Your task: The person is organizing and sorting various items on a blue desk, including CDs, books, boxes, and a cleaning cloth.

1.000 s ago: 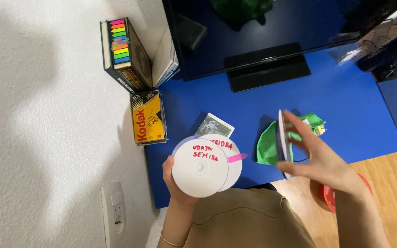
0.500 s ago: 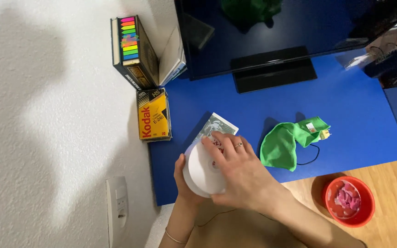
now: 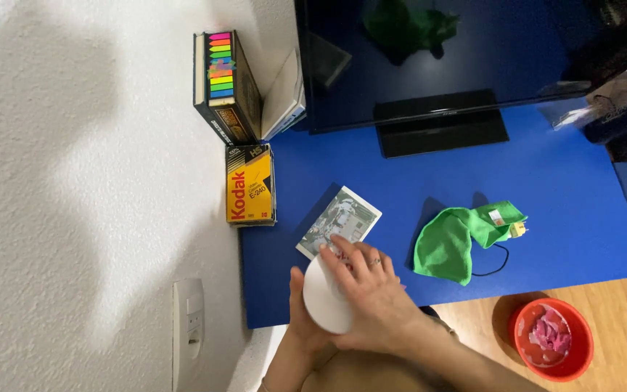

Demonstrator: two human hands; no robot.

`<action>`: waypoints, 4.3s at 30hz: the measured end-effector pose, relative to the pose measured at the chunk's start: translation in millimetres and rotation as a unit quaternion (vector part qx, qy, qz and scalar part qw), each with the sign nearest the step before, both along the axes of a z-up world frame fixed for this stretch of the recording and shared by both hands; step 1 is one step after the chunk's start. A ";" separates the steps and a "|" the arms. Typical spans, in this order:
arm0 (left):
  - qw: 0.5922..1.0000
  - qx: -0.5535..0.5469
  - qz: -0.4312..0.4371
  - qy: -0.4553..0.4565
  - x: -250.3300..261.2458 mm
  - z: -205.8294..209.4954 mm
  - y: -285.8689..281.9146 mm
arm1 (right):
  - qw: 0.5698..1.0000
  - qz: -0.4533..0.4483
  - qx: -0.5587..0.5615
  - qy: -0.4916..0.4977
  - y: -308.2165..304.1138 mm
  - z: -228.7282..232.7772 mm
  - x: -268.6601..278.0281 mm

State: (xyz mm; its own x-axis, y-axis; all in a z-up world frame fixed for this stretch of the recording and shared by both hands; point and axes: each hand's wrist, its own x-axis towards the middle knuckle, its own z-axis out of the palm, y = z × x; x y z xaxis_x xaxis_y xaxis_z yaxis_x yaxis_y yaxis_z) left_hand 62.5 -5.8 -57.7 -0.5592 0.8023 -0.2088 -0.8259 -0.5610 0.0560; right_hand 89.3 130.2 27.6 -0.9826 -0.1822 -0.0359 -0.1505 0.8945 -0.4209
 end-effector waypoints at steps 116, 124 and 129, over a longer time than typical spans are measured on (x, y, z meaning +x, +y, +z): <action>0.348 -0.676 -0.165 0.628 -120.6 -209.2 78.9 | 0.461 -0.347 -0.787 -0.221 106.8 -245.2 190.0; 0.352 -0.656 -0.277 0.608 -125.6 -187.7 79.6 | 0.419 -0.354 -0.792 -0.269 72.1 -247.4 145.4; 0.418 -0.681 -0.215 0.561 -117.3 -182.0 66.2 | 0.384 -0.372 -0.808 -0.247 63.9 -274.7 151.4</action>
